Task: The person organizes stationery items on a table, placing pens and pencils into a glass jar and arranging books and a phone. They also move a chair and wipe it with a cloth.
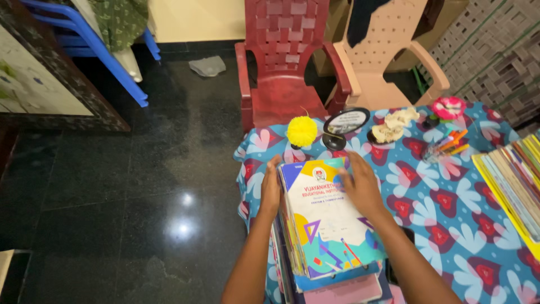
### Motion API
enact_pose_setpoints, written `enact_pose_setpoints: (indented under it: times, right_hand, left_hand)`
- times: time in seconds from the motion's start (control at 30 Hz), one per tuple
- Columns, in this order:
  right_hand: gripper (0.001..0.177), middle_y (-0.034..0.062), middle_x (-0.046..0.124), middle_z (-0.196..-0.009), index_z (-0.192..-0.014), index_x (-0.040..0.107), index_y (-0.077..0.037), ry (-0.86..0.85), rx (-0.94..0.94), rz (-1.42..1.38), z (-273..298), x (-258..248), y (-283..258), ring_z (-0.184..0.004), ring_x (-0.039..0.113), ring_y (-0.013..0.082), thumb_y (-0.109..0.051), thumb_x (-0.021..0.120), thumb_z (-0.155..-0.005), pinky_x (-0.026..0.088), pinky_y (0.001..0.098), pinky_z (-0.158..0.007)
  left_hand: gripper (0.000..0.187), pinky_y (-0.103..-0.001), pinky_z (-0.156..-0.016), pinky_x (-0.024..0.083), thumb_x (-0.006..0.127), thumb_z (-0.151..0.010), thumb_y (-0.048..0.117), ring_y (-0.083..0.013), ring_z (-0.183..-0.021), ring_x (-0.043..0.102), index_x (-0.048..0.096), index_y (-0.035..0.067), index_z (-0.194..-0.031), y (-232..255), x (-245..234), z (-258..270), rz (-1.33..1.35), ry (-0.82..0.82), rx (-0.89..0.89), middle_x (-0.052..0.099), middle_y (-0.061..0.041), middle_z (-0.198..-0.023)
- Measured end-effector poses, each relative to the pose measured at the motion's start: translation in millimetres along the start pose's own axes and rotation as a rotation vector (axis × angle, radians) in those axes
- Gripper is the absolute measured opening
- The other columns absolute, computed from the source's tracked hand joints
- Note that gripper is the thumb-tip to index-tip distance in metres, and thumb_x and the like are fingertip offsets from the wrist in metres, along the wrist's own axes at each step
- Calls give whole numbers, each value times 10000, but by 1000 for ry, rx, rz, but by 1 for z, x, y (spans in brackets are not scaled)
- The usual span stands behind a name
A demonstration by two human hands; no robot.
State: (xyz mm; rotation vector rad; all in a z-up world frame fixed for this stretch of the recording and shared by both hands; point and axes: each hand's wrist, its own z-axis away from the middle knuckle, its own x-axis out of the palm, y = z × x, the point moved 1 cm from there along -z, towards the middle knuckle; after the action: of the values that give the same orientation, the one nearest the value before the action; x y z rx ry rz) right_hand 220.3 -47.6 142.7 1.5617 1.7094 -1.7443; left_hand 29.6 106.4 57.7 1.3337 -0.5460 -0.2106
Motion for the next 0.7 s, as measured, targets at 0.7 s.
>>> enact_pose_setpoints:
  times: [0.7]
  right_hand:
    - [591, 163, 304, -1649, -1571, 401, -242, -243, -215, 366, 10, 61, -71, -1512, 271, 412, -449, 464, -1021, 195, 625, -1186]
  left_hand:
    - [491, -442, -1057, 450, 367, -1093, 376, -369, -1233, 605, 628, 10, -1289, 17, 20, 13, -269, 174, 297, 649, -205, -1313]
